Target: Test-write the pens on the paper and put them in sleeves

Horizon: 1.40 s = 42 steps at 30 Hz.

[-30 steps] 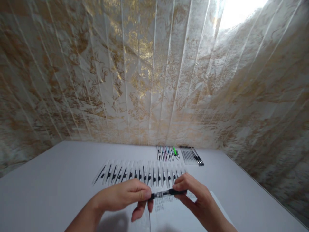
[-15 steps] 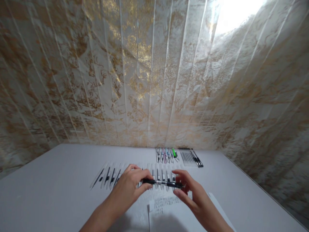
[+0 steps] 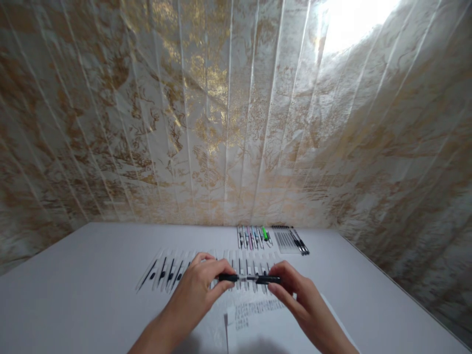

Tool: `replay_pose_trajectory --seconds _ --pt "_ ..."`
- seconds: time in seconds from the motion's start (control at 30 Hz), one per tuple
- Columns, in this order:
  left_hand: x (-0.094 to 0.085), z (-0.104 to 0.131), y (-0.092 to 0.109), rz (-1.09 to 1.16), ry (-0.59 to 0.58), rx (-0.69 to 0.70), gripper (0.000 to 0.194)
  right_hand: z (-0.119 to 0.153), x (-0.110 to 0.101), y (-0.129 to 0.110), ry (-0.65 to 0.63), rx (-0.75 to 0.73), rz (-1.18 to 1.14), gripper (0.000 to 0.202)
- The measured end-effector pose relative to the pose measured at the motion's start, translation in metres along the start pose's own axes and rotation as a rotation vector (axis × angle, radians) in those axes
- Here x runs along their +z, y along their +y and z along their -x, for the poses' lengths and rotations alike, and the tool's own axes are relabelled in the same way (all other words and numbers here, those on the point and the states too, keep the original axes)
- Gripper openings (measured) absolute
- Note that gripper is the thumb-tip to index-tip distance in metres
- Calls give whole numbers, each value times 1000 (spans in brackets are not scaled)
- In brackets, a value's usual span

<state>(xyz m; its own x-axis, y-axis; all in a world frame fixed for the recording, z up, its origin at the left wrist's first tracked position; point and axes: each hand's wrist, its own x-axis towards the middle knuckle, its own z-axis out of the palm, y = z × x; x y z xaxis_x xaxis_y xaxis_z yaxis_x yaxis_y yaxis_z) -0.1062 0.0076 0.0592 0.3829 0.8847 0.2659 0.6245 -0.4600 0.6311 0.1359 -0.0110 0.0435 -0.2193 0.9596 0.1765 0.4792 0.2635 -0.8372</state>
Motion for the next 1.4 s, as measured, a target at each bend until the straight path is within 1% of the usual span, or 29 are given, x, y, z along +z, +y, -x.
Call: replay_pose_trajectory --seconds 0.1,0.13,0.17,0.2,0.27,0.3,0.37,0.5,0.57,0.63,0.7,0.8,0.87,0.97,1.07,1.13,1.2,1.27,1.37,1.4 --pt "1 0 0 -15 9 48 10 -1 2 3 -45 117 -11 55" --pt "1 0 0 -10 9 51 10 -1 2 4 -42 126 -6 59" --pt "1 0 0 -1 10 42 10 -1 2 4 -35 107 5 58" --pt "2 -1 0 9 11 27 10 -1 1 3 -24 73 13 53" --pt "2 -1 1 25 14 -10 10 -1 -1 0 7 -17 21 36" --pt "2 -1 1 25 14 -20 9 0 -2 -2 24 -55 29 30" --pt "2 -1 1 7 9 -9 7 0 -4 -4 39 -62 53 25" --pt "2 0 0 -57 13 54 4 -1 -6 -2 19 20 121 35" --pt "3 -1 0 -84 25 86 3 -2 -6 -1 16 33 117 38" --pt "5 -1 1 -97 48 108 3 -3 -5 0 27 38 62 40" --pt "11 0 6 -80 77 99 4 -3 -4 0 79 37 -38 40" --pt "25 3 17 7 71 28 1 -3 -1 -2 190 27 -170 40" --pt "36 7 23 66 38 -18 4 -3 2 -5 235 11 -199 48" --pt "48 12 28 122 -20 -25 5 -3 4 -7 257 -1 -188 56" --pt "52 15 28 155 -38 -34 7 -1 6 -9 245 28 -178 51" --pt "53 14 27 174 -41 -49 9 2 10 -9 255 52 -263 50" --pt "53 13 26 185 -61 -28 9 5 18 -8 268 83 -425 55" --pt "56 12 25 174 -81 26 10 10 28 -5 220 129 -533 54" --pt "64 20 14 123 -81 90 7 18 38 2 68 210 -471 38" --pt "69 25 7 101 -73 102 6 21 39 4 41 242 -438 37"
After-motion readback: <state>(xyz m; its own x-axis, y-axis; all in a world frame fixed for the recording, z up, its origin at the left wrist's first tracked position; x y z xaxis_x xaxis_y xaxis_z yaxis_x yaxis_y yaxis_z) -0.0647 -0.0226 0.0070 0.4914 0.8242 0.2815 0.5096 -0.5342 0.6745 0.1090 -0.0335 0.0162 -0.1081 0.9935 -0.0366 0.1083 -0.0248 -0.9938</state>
